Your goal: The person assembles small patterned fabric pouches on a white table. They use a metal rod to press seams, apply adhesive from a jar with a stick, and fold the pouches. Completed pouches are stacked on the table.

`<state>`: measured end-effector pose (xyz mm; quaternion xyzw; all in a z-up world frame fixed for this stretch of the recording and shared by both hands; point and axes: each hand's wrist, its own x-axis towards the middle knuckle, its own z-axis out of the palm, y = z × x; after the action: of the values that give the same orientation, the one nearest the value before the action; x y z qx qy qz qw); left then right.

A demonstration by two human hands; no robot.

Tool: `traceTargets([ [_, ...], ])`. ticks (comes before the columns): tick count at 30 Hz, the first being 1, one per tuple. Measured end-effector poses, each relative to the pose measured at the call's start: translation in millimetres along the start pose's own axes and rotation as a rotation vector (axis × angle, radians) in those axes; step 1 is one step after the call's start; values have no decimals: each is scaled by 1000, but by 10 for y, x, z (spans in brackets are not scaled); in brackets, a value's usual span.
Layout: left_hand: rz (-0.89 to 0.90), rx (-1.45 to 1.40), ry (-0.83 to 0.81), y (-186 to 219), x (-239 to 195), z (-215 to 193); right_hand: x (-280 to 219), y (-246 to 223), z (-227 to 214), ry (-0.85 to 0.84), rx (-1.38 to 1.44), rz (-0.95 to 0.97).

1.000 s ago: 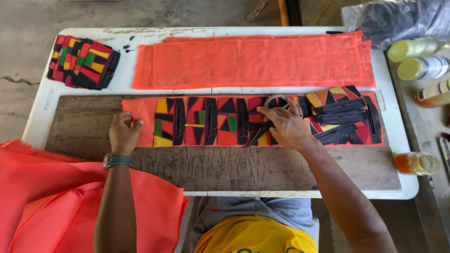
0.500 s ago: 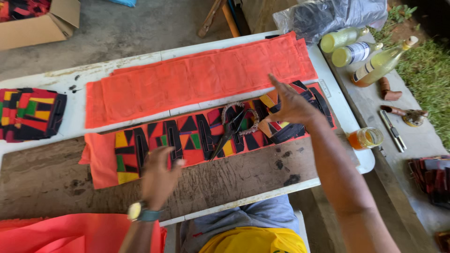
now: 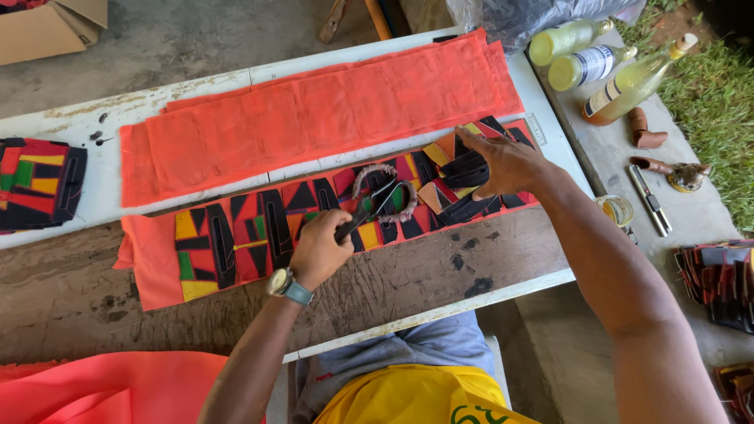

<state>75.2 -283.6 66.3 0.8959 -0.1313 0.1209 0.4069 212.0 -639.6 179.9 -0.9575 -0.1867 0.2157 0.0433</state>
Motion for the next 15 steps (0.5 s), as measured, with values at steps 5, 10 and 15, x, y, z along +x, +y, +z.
traceTargets([
  [5, -139, -130, -103, 167, -332, -274, -3, -48, 77, 48, -349, -182],
  [10, -146, 123, -340, 219, -550, -463, -118, -77, 123, 87, -239, -210],
  [15, -152, 134, -314, 378, -618, -503, -364, -217, 347, 161, -465, -271],
])
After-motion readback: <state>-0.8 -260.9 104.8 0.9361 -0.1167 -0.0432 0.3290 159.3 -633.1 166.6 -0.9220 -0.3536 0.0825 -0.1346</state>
